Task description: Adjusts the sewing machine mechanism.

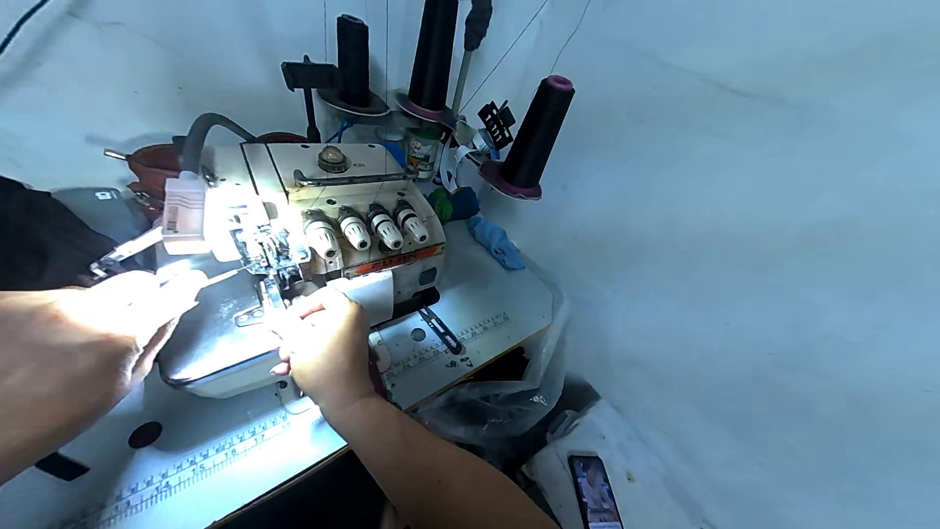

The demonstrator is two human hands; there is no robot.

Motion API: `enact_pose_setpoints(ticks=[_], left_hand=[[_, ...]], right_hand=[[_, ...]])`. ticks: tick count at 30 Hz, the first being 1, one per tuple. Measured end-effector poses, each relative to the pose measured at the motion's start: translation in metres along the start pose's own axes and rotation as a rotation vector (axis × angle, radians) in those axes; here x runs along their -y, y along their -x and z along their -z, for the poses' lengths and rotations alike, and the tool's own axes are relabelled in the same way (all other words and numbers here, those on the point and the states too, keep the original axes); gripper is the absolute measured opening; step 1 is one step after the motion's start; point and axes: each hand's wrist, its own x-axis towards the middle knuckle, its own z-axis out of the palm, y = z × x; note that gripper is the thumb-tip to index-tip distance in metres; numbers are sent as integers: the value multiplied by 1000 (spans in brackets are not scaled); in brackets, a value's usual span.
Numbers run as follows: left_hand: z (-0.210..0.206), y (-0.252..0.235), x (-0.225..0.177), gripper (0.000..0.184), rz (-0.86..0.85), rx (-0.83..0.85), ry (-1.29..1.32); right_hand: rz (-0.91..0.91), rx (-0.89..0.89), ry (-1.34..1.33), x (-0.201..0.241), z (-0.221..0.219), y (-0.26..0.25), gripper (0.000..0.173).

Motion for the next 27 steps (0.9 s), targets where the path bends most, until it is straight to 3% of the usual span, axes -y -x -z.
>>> enact_pose_setpoints(ticks=[6,9,17,27], left_hand=[[13,-15,-4,19,335,55,458],[2,-13,7,20,345,23,663],[-5,-2,-4,31,216,-64,322],[-2,-5,-5,28,145,-53,255]], right_hand=[[-16,10,-1,-1,0,-2,12],[-10,11,13,0,1,-1,11],[12,-3,0,-2,-1,0,9],[-24,14,-14,0,1,1,8]])
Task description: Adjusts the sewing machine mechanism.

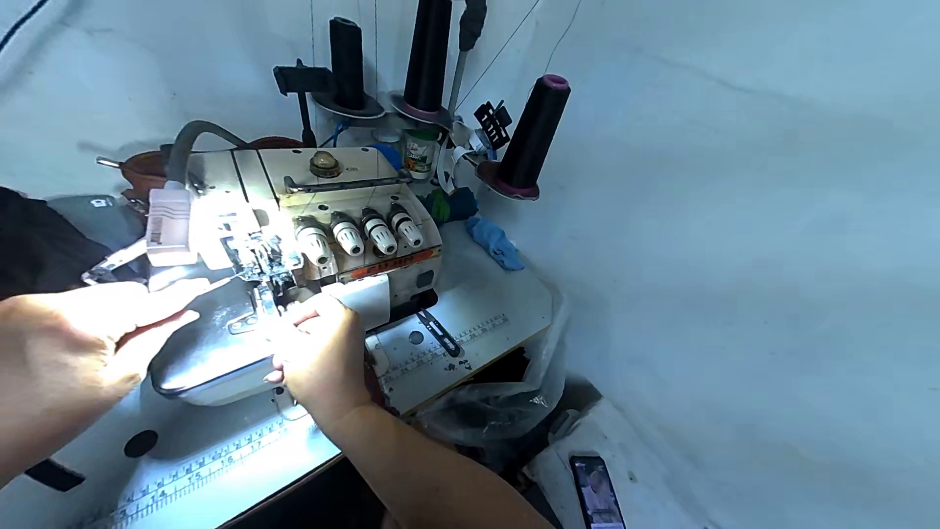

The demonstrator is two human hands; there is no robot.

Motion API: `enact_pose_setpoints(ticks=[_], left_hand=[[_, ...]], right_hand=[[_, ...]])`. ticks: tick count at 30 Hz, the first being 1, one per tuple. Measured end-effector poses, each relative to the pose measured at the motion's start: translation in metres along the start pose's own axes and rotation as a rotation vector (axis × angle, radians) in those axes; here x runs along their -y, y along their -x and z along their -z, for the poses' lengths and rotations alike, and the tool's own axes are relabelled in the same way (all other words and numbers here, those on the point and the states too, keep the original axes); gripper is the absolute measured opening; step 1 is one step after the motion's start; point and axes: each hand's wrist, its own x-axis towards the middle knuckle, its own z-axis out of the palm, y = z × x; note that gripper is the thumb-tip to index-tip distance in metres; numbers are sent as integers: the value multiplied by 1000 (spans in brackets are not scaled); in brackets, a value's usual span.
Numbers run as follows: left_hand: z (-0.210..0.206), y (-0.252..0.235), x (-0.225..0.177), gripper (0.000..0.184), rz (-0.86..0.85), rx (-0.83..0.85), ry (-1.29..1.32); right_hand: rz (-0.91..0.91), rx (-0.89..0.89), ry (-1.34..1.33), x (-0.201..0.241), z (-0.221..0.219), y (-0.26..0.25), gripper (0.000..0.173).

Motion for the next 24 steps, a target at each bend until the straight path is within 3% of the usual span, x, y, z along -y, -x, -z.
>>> enact_pose_setpoints(ticks=[11,24], left_hand=[[7,0,-5,34,-70,84,-185],[4,2,-1,39,-150,52,-231]], right_hand=[[41,-18,12,-1,-1,-1,10],[29,-11,0,0,0,-1,10]])
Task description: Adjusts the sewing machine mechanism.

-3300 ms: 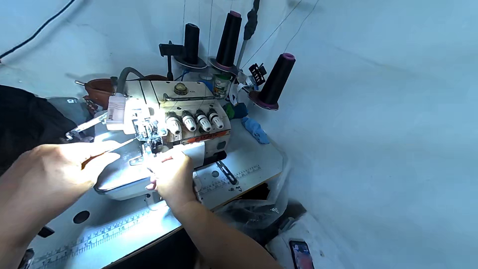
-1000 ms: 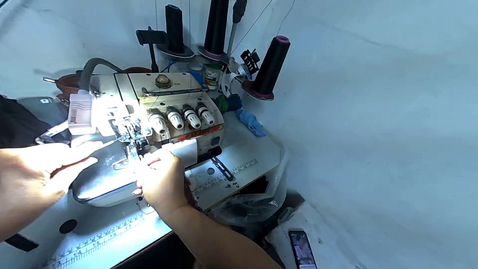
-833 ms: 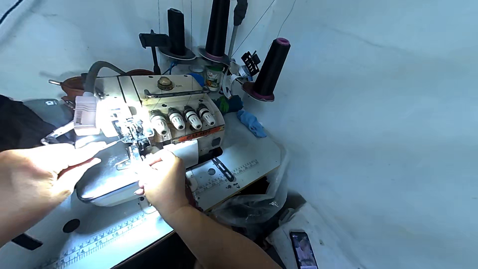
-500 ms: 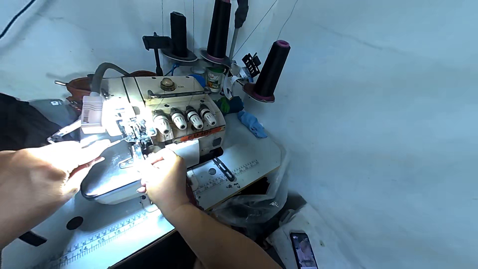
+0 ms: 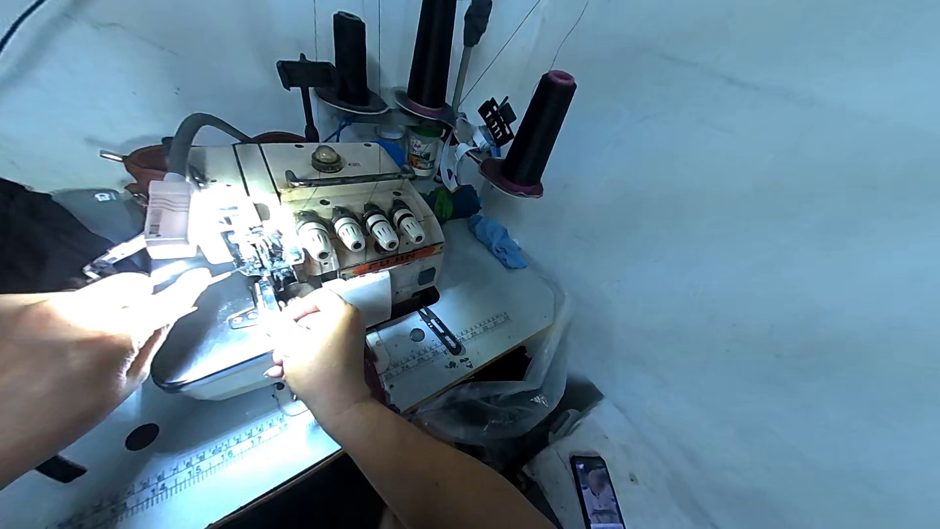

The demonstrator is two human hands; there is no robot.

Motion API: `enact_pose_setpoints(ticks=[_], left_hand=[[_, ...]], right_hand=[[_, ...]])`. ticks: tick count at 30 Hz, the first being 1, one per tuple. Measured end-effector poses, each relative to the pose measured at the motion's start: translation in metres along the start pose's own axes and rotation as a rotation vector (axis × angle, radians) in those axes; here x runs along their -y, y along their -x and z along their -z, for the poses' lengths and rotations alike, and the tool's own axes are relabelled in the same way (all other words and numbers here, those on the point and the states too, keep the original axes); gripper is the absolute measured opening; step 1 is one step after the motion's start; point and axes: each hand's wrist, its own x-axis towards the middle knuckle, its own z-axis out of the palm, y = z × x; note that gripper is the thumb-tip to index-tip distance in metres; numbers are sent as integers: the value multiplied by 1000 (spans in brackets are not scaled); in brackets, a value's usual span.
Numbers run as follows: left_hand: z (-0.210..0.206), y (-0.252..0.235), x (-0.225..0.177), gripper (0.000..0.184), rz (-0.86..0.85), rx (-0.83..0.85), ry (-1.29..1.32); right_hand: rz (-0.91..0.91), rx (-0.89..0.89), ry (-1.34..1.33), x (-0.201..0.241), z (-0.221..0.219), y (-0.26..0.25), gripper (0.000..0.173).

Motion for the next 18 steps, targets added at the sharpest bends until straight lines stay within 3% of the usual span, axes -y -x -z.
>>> enact_pose_setpoints(ticks=[18], left_hand=[[-6,4,1,40,5,-4,-18]], right_hand=[[-8,7,0,2,1,2,8]])
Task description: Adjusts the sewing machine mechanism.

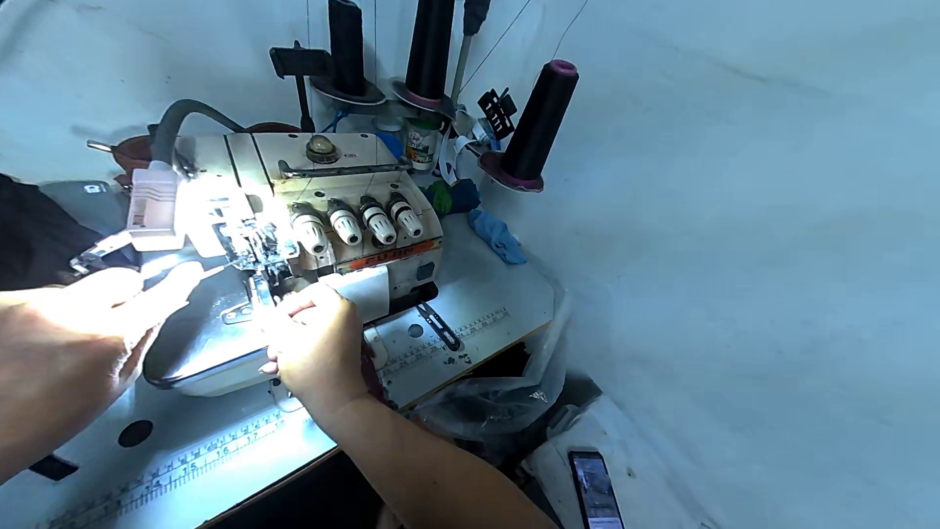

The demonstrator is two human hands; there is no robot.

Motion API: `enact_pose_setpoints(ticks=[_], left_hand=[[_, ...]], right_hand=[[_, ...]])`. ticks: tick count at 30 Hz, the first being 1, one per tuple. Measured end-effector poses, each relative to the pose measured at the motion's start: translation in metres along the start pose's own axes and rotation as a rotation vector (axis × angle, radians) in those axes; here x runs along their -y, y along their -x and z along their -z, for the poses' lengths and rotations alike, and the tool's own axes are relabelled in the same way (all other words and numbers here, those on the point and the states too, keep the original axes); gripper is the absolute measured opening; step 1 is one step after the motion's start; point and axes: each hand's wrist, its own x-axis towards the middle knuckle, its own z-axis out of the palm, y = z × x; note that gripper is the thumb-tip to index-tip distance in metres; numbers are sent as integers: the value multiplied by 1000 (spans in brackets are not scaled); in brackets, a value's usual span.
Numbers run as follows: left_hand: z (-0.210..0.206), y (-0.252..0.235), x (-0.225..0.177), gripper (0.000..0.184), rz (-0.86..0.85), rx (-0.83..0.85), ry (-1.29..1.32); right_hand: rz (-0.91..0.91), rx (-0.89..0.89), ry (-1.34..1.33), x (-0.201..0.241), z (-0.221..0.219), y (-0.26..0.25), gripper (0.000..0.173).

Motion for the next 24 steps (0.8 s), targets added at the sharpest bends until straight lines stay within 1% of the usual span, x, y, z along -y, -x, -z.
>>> enact_pose_setpoints(ticks=[8,11,15,17,21,24], left_hand=[[-1,0,-1,42,25,27,26],[-3,1,-2,40,24,-5,29],[-5,1,-1,38,32,-28,52],[-3,-1,-1,35,50,-17,106],[-7,-2,0,28,72,-57,223],[-7,2,-9,29,141,-73,280]], right_hand=[[18,-11,27,0,0,0,10],[8,-2,37,2,1,0,12],[-100,45,16,7,4,-3,12],[-170,73,5,10,6,-2,9],[-241,137,-7,14,16,11,12],[-205,193,-92,8,32,28,14]])
